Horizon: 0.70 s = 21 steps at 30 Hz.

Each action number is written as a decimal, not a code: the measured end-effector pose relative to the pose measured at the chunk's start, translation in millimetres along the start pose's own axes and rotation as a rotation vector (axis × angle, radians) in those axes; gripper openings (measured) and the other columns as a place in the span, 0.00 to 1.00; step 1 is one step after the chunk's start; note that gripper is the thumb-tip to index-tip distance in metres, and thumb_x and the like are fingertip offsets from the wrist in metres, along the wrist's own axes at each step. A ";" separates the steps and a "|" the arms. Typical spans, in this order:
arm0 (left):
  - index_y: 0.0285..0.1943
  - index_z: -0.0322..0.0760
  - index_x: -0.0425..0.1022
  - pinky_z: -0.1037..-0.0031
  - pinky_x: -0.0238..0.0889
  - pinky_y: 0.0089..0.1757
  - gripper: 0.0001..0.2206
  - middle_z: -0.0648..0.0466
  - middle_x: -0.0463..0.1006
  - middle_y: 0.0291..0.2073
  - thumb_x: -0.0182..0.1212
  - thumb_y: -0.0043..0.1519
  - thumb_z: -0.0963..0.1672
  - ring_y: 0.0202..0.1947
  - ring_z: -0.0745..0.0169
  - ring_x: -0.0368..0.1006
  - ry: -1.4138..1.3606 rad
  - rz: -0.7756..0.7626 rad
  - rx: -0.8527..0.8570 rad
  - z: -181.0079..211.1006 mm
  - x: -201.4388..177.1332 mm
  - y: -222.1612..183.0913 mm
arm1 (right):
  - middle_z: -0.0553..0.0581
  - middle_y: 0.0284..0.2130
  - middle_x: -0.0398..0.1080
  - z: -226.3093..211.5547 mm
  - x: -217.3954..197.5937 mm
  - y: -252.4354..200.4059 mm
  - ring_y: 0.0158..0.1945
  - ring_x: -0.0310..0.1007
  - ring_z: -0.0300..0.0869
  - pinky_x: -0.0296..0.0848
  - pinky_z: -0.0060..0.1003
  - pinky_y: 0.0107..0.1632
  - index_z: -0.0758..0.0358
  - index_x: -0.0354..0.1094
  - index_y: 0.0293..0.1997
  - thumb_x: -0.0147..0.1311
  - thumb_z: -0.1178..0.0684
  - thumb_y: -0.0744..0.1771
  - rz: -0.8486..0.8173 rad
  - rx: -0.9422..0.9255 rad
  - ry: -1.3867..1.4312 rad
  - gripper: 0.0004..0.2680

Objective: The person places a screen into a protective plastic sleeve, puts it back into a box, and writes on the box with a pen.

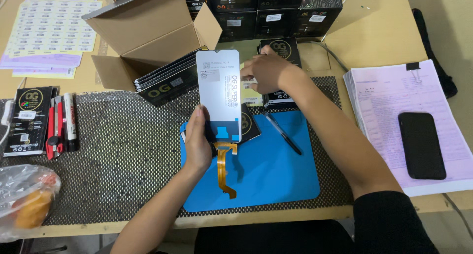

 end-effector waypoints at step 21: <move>0.57 0.31 0.68 0.70 0.69 0.43 0.11 0.52 0.78 0.34 0.45 0.72 0.44 0.38 0.68 0.73 0.076 -0.370 -0.079 -19.1 11.9 -9.9 | 0.59 0.24 0.72 -27.7 -15.4 -148.9 0.27 0.69 0.39 0.71 0.34 0.36 0.70 0.71 0.53 0.49 0.62 0.71 0.652 -0.273 1.013 0.07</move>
Point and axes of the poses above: each hand's wrist, its own y-axis towards the middle knuckle, its own x-axis out of the palm, z = x × y, the point moved 2 cm from there along y, towards the middle knuckle
